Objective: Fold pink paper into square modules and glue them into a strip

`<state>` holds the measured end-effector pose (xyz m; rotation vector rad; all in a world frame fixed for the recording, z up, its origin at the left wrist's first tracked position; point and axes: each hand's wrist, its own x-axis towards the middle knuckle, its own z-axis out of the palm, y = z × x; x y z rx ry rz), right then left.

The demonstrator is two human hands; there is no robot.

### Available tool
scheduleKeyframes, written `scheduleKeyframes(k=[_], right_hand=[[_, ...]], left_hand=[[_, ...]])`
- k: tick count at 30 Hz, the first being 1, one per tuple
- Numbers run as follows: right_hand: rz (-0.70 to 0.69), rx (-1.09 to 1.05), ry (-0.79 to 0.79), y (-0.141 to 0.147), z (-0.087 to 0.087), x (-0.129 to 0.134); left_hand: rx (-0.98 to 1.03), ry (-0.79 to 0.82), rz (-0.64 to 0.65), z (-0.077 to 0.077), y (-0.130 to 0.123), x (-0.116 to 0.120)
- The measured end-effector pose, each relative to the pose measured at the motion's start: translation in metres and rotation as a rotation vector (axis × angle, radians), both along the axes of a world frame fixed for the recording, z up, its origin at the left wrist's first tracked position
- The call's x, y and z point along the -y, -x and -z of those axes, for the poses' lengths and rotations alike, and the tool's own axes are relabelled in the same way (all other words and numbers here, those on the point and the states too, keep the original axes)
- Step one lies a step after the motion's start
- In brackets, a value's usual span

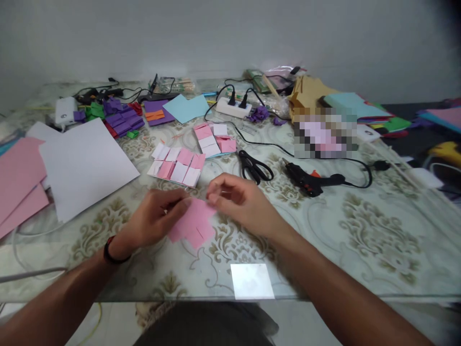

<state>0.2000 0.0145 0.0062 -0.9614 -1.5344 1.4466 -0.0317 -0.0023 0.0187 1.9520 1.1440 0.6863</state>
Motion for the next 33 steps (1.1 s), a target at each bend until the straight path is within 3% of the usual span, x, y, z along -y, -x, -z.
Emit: scheduleKeyframes(k=[5, 12, 17, 22, 27, 31, 33], right_hand=[[-0.051, 0.052, 0.027, 0.012, 0.005, 0.009], [-0.025, 0.087, -0.011, 0.011, 0.006, 0.008], [0.065, 0.060, -0.032, 0.006, 0.002, 0.006], [-0.006, 0.126, -0.026, 0.006, 0.000, 0.006], [0.092, 0.104, -0.037, 0.005, 0.002, 0.006], [0.006, 0.144, -0.038, 0.008, 0.001, 0.007], [-0.002, 0.162, -0.036, 0.009, 0.000, 0.008]], left_hand=[[-0.044, 0.024, 0.114, 0.003, -0.010, 0.007], [-0.024, 0.064, 0.021, 0.004, -0.010, 0.005], [0.051, 0.040, -0.064, 0.004, -0.009, 0.003], [0.045, 0.039, -0.054, 0.007, -0.009, 0.005], [0.124, 0.079, -0.101, 0.007, -0.006, 0.004], [0.070, 0.075, -0.039, 0.005, -0.008, 0.005], [0.124, 0.105, -0.068, 0.007, -0.010, 0.006]])
